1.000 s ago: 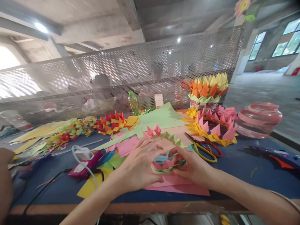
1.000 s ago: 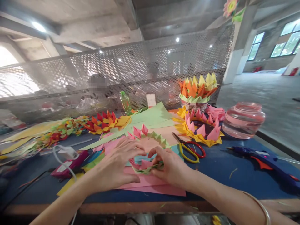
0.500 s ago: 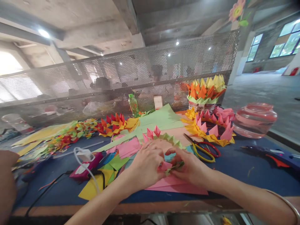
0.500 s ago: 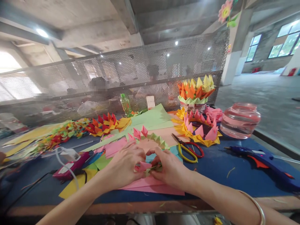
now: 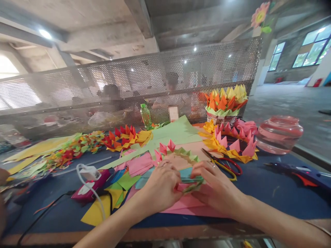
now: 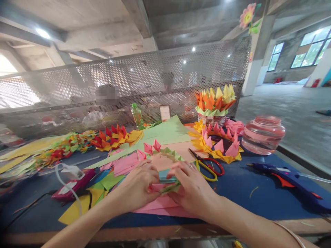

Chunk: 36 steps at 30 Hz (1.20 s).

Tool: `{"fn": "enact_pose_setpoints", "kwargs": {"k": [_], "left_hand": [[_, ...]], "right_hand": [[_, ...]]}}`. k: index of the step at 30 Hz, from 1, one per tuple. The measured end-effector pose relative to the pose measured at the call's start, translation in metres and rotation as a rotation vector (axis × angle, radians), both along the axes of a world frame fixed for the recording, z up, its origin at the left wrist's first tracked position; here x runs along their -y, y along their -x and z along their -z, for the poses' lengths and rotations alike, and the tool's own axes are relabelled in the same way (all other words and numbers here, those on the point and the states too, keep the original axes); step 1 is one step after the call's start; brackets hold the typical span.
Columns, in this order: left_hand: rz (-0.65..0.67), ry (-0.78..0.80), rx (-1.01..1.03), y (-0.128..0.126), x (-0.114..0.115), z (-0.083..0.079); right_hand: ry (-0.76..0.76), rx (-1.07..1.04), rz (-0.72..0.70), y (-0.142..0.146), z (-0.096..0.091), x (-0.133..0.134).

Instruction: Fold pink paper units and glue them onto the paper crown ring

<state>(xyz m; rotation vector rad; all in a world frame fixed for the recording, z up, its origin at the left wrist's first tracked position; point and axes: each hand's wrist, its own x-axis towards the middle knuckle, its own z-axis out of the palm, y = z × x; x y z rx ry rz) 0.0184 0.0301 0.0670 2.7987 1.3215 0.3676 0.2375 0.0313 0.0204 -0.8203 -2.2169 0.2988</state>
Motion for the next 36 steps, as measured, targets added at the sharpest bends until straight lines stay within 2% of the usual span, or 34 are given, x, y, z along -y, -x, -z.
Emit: {"fn": "enact_pose_setpoints", "kwargs": {"k": [3,7,13,17,23,32,36], "left_hand": [[0.015,0.005,0.006,0.002,-0.001,0.001],[0.048,0.019,0.0,0.002,-0.001,0.002],[0.053,0.022,-0.013,0.0,-0.002,0.001],[0.039,0.026,-0.006,0.0,-0.001,0.0],[0.034,0.041,0.001,0.0,-0.001,0.0],[0.028,0.021,-0.004,-0.001,0.0,0.001],[0.018,0.031,0.0,-0.001,0.0,0.002]], "right_hand": [[-0.081,0.027,0.021,-0.007,0.006,0.01],[-0.075,0.045,0.063,-0.005,0.01,0.013],[-0.071,0.068,0.058,0.008,-0.001,0.003],[-0.166,0.031,0.093,0.007,-0.003,0.008],[-0.278,0.025,0.034,-0.001,0.005,0.017],[-0.167,0.062,-0.057,0.003,0.002,0.014],[-0.101,0.033,0.001,0.003,0.005,0.012]]}}
